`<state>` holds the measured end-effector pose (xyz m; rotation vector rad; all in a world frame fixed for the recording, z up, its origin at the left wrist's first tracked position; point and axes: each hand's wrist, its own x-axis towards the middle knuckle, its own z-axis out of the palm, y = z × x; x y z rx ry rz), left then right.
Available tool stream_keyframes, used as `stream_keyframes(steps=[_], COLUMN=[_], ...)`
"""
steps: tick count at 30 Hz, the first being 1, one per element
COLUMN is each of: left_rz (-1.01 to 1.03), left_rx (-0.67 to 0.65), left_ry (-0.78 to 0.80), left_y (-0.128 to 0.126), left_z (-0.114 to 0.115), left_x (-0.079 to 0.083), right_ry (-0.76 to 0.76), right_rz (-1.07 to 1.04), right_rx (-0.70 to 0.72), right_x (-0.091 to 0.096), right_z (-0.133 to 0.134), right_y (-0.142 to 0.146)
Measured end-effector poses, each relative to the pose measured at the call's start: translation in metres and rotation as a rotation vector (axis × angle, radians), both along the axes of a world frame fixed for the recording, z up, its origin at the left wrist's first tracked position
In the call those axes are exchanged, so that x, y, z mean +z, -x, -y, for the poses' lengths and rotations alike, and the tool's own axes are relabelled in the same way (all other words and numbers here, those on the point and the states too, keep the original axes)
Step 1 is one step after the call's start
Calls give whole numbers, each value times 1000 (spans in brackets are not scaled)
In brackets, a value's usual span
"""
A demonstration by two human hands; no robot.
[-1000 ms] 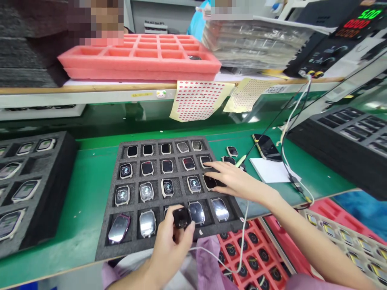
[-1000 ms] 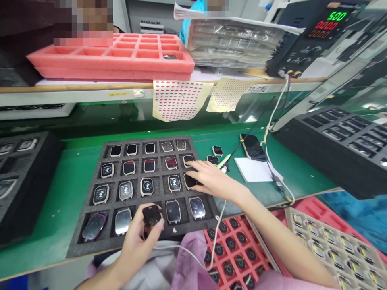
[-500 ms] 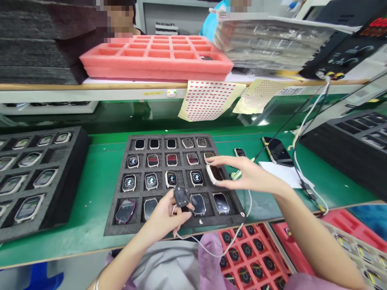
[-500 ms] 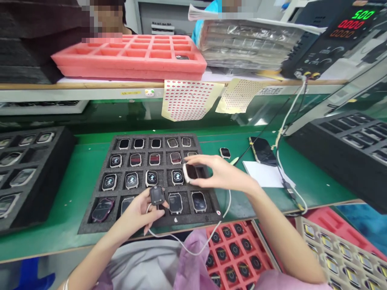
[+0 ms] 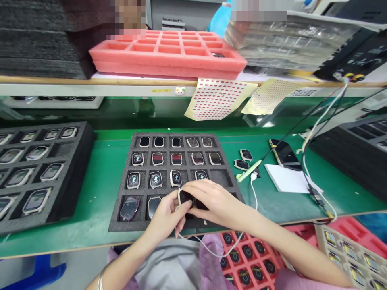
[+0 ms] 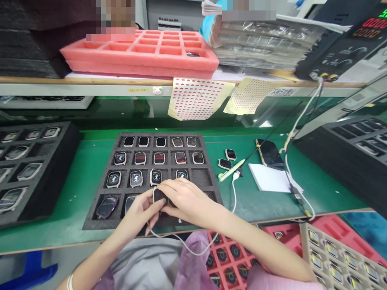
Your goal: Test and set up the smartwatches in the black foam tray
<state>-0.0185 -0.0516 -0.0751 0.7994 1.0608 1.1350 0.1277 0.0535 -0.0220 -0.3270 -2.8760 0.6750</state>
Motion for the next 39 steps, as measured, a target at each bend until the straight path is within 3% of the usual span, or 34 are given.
stream_keyframes(steps=[5,31,35,39], left_rz=[23,-14,-145,-192], left_rx=[30,-21,20,-96], left_ry=[-9,-22,-96,-78], left_y=[1,1,-3,-6], left_z=[3,4,6,10], left_x=[-2,3,1,0], right_ry=[67,120,121,157], right_rz=[20,-151,-164,-154], right_rx=[-10,0,19,-34], right_x=[-2,-13,-5,11], right_z=[3,7,5,-18], right_y=[2,0,-2,-26])
